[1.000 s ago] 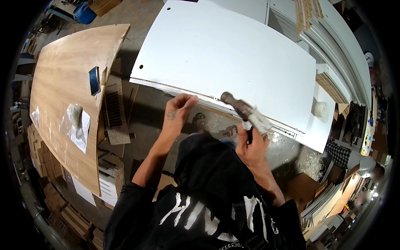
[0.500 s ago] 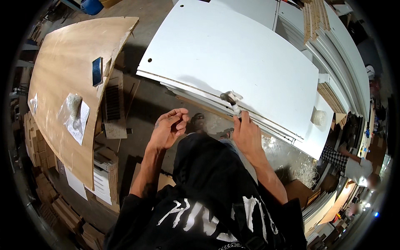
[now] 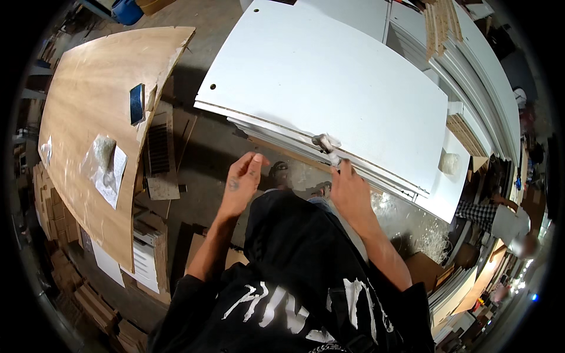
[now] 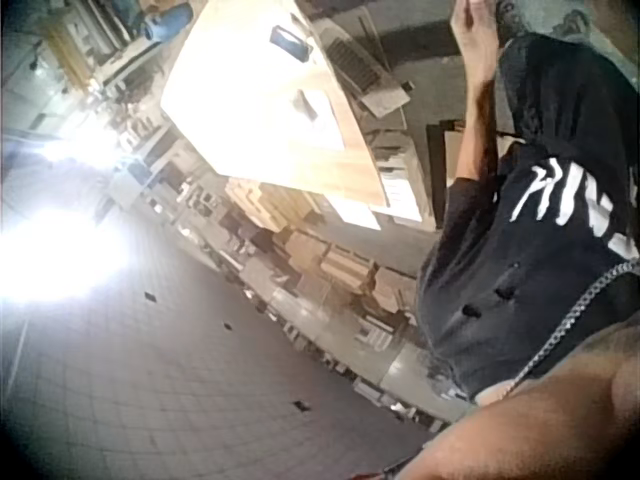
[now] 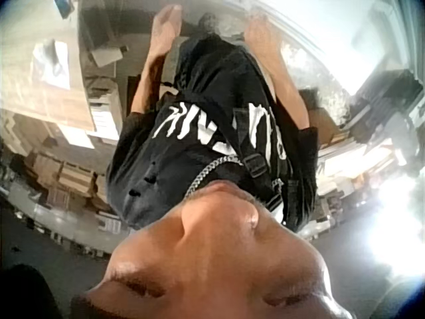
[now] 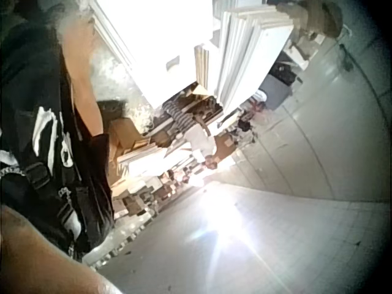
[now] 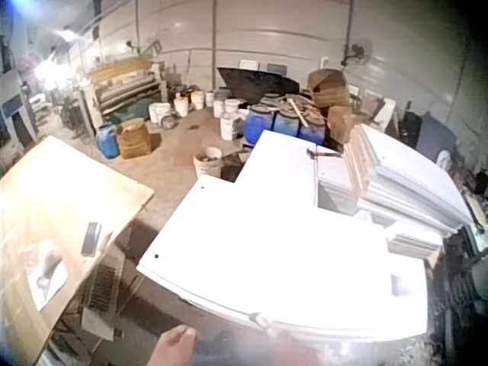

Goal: The person nails a thin wooden strip onto the edge of a white furniture panel using a hammer and small nails.

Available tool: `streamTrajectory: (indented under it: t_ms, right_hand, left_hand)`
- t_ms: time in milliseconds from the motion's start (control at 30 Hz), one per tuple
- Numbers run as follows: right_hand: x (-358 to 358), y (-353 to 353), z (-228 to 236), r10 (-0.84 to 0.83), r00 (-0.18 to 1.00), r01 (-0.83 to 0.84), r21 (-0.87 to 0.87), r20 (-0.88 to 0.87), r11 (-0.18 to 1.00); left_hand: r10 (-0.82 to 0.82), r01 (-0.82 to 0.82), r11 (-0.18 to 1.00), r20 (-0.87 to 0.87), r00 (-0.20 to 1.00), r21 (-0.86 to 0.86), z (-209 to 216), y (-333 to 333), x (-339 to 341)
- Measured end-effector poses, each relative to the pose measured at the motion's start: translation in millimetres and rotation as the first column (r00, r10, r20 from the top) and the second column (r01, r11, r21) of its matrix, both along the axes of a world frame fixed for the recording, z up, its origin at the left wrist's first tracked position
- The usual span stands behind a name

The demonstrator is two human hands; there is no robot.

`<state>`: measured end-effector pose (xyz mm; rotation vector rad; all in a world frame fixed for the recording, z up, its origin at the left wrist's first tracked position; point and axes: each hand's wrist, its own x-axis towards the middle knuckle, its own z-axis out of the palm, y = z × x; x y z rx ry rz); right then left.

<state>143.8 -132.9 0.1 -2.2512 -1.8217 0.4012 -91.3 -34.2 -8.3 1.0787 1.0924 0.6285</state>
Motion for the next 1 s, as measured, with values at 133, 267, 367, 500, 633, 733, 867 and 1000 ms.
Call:
streamTrajectory:
  t_ms: [133,267,367,500,633,733,867,1000]
  right_hand:
    - [-7.3,16.4,40.5,-0.032,0.993,0.053,0.181,-0.118,0.982]
    - [-7.3,7.3,17.7,0.068,0.996,-0.067,-0.009,0.064,0.998]
    - [-11.2,8.7,37.7,-0.039,0.998,0.040,0.019,-0.050,0.999]
    - [-14.0,4.6,22.6,-0.135,0.986,0.141,0.057,-0.097,0.988]
    - [-1.1,11.4,21.3,-0.118,0.985,0.130,0.096,-0.126,0.987]
    - [4.8,-3.3,38.1,-0.297,0.900,0.357,0.151,-0.318,0.922]
    - [32.3,-45.5,33.3,-0.500,0.701,0.660,0.198,-0.509,0.725]
    - [61.0,-79.1,36.8,-0.614,0.385,0.878,0.070,-0.689,0.473]
  left_hand:
    - [-0.009,0.144,0.903,-0.319,0.948,0.404,17.0,-5.2,27.2]
    - [-0.087,0.378,0.781,-0.513,0.854,0.497,2.4,3.5,30.3]
    - [-0.088,0.449,0.681,-0.545,0.834,0.579,-10.6,0.8,29.6]
    - [-0.069,0.482,0.654,-0.588,0.806,0.583,-11.0,3.3,48.3]
    - [-0.116,0.627,0.528,-0.682,0.722,0.573,-15.0,9.1,55.3]
    - [-0.120,0.744,0.422,-0.782,0.612,0.517,-12.3,9.6,61.0]
    - [-0.237,0.853,0.391,-0.858,0.456,0.345,-6.0,13.3,67.3]
    - [-0.258,0.888,0.428,-0.919,0.299,0.169,9.7,5.0,79.4]
